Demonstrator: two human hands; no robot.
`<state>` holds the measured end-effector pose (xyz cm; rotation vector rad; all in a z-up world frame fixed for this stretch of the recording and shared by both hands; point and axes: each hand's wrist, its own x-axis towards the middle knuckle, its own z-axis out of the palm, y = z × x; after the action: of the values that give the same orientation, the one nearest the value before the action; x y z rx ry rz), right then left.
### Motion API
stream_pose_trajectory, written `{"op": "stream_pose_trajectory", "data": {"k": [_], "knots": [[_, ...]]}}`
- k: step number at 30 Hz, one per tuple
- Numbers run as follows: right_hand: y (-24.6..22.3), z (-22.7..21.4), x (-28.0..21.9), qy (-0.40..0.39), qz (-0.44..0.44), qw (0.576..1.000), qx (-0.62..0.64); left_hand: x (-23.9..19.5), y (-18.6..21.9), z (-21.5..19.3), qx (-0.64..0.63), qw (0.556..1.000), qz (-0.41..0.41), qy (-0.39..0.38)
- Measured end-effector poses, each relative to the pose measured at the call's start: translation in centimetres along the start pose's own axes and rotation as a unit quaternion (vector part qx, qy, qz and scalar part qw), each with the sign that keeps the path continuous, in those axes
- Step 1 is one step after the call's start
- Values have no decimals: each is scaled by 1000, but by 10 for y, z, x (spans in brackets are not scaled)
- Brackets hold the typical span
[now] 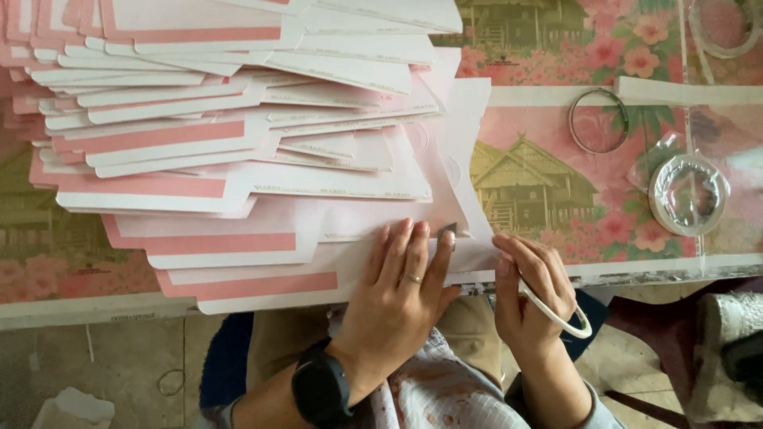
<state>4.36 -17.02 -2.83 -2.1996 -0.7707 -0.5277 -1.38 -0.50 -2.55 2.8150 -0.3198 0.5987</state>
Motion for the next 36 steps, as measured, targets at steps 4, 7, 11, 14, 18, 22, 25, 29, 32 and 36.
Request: {"op": "stream_pose_trajectory", "data": {"k": [4,7,11,14,18,22,25,29,32,36], "knots": [[-14,1,-7,-3,-81,996,-34,-1,6,10,81,996,-4,-32],[-38,-1,-5,-36,-140,985,90,-3,-13,-6,68,997,35,-19],[-50,15,2,-94,82,977,172,-41,-52,-26,-163,986,-1,32],[-58,31,6,-105,84,977,163,-61,-65,-39,-198,978,-8,66],[-61,44,9,-80,-2,989,121,-69,-72,-41,-177,981,56,57],[-57,36,10,-81,-15,991,108,-61,-65,-37,-130,989,68,4],[-37,14,-2,-84,26,996,13,-62,-62,-32,-113,992,56,22],[5,-1,-16,20,74,996,-43,-65,-59,-28,-104,994,12,19],[15,3,-19,28,53,997,-46,-61,-50,-22,-121,992,1,25],[17,5,-20,14,56,998,-30,-28,-22,-9,-219,973,77,-2]]}}
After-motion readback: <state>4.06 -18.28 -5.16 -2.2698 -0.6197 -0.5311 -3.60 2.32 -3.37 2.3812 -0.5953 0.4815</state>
